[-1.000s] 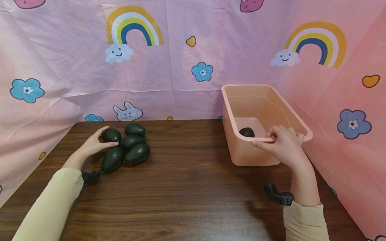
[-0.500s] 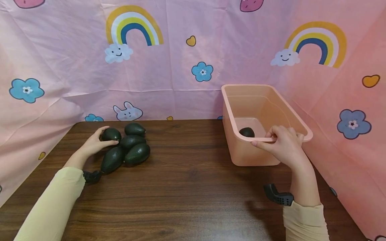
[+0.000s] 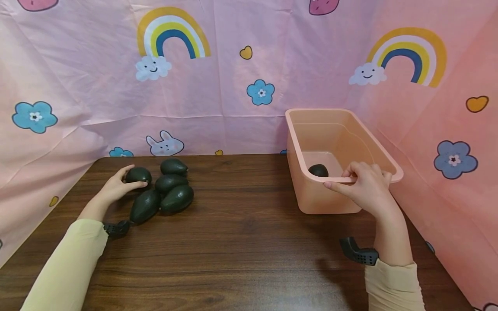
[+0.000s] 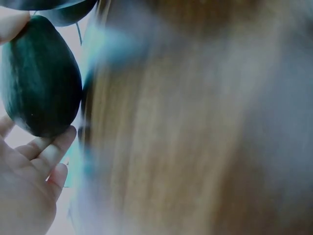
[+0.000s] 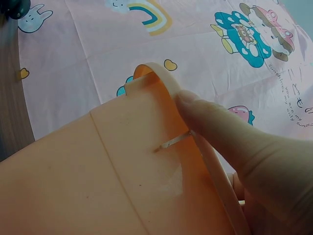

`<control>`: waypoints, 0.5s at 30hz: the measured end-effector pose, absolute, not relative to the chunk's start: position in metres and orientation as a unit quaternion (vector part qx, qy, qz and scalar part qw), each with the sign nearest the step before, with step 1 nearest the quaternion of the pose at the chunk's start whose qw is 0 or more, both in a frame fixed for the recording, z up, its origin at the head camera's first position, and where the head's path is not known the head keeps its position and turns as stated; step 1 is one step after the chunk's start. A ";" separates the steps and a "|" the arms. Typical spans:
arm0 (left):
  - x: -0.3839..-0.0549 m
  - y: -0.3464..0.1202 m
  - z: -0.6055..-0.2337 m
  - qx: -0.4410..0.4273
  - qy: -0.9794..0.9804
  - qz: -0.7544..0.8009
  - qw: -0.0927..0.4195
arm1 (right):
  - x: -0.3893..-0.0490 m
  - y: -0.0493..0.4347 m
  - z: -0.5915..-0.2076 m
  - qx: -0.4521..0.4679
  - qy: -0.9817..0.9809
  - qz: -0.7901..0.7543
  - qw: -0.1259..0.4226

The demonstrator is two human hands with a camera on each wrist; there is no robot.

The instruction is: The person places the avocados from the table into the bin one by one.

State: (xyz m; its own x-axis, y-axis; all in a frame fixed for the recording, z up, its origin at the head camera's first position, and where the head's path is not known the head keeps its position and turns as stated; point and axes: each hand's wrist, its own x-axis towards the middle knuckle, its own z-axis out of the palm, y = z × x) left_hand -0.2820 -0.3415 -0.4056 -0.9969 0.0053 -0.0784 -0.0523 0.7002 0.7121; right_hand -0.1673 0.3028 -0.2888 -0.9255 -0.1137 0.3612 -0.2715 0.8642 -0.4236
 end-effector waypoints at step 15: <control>-0.271 -0.349 -0.409 -0.038 0.917 0.396 0.012 | -0.168 0.304 -0.290 0.102 -0.951 0.239 0.165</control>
State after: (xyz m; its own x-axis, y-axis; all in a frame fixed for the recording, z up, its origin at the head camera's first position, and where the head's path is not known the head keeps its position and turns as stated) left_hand -0.2714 -0.3485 -0.4088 -0.9968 -0.0598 -0.0526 -0.0793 0.6832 0.7259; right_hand -0.1678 0.3038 -0.2899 -0.9249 -0.1143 0.3625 -0.2722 0.8648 -0.4219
